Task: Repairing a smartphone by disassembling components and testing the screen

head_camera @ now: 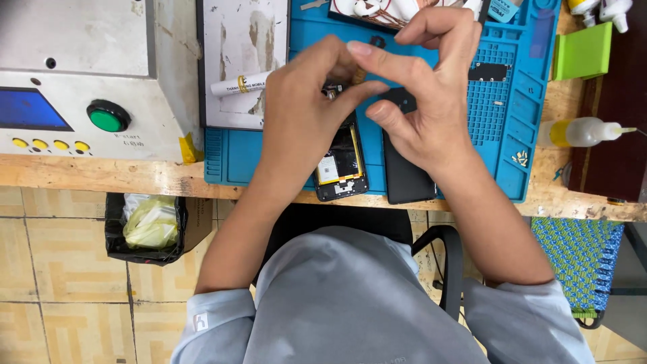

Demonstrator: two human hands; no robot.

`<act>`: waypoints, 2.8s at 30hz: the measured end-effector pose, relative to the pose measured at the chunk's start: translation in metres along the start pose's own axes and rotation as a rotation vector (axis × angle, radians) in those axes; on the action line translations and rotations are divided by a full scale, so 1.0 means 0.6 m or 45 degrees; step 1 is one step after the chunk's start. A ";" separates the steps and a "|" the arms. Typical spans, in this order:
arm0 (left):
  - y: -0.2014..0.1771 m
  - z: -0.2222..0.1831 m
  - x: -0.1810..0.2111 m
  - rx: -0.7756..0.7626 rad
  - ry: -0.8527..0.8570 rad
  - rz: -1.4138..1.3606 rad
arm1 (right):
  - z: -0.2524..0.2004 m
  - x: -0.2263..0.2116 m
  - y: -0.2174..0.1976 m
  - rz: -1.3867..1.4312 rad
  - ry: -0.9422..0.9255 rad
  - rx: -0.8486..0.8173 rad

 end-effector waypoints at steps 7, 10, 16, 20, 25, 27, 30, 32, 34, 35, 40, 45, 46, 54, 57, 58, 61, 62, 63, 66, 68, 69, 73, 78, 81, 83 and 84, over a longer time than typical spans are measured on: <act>-0.006 -0.035 0.016 -0.258 -0.131 -0.436 | 0.007 -0.003 -0.008 -0.069 0.030 0.043; -0.041 -0.053 0.033 0.308 -0.383 -0.274 | 0.002 0.002 -0.008 -0.062 0.032 0.042; -0.003 -0.059 0.008 -0.134 -0.129 -0.645 | 0.011 -0.010 -0.001 0.032 0.024 0.036; -0.034 -0.050 0.042 0.111 -0.347 -0.241 | 0.005 -0.002 -0.001 0.003 0.021 0.045; -0.016 -0.043 0.025 -0.070 -0.168 -0.576 | 0.014 -0.005 0.001 0.032 -0.012 0.021; -0.032 -0.048 0.056 0.010 -0.255 -0.530 | 0.011 -0.002 0.003 0.095 -0.032 0.029; -0.056 -0.061 0.058 0.206 -0.442 -0.609 | -0.003 0.007 0.014 0.186 0.052 -0.021; -0.064 -0.068 0.047 0.342 -0.531 -0.730 | -0.013 0.011 0.025 0.210 0.136 -0.082; -0.072 -0.061 0.048 0.374 -0.394 -0.370 | -0.017 0.016 0.041 0.352 0.296 -0.202; -0.069 -0.067 0.036 0.380 -0.389 -0.374 | -0.018 0.012 0.039 0.346 0.289 -0.203; -0.043 -0.063 0.010 0.045 -0.122 0.457 | -0.011 -0.001 0.024 0.752 0.323 -0.013; -0.053 -0.061 0.015 0.154 -0.083 0.487 | 0.014 -0.016 0.012 0.957 0.352 -0.036; -0.061 -0.065 0.019 0.191 -0.103 0.562 | 0.018 -0.015 0.011 0.937 0.371 -0.010; -0.104 -0.110 0.000 0.269 -0.283 0.704 | 0.021 0.047 0.041 0.792 0.363 -0.168; -0.098 -0.112 -0.013 0.251 -0.359 0.662 | 0.013 0.045 0.051 0.782 0.365 -0.212; -0.097 -0.111 -0.020 0.246 -0.399 0.662 | 0.013 0.045 0.054 0.794 0.367 -0.214; -0.096 -0.111 -0.029 0.228 -0.443 0.648 | 0.007 0.050 0.061 0.764 0.381 -0.216; -0.097 -0.110 -0.028 0.227 -0.447 0.647 | 0.007 0.049 0.061 0.765 0.384 -0.219; -0.097 -0.109 -0.027 0.227 -0.445 0.635 | 0.007 0.048 0.060 0.760 0.382 -0.216; -0.096 -0.107 -0.028 0.251 -0.410 0.615 | 0.007 0.048 0.057 0.715 0.364 -0.226; -0.097 -0.101 -0.025 0.275 -0.373 0.605 | 0.007 0.049 0.056 0.671 0.348 -0.236; -0.098 -0.095 -0.021 0.266 -0.346 0.580 | 0.006 0.048 0.056 0.679 0.339 -0.232; -0.103 -0.055 0.000 0.140 -0.145 0.390 | -0.002 0.052 0.055 0.505 0.163 -0.197; -0.093 0.011 -0.012 -0.279 -0.037 0.056 | -0.005 0.056 0.045 0.210 -0.048 -0.128; -0.077 0.028 -0.010 -0.464 -0.053 -0.137 | -0.005 0.062 0.039 0.322 0.057 -0.089; -0.070 0.026 -0.014 -0.537 -0.115 -0.207 | -0.005 0.064 0.038 0.432 0.163 -0.112; -0.071 0.025 -0.021 -0.509 -0.136 -0.193 | 0.001 0.059 0.036 0.532 0.138 -0.124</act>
Point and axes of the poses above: each hand's wrist, its own z-axis towards the middle knuckle, its own y-axis out of the palm, x = y × z, the point moved 4 cm from there along z, towards the middle knuckle, and after that the axes turned 5 degrees about y, right-handed, at the moved point
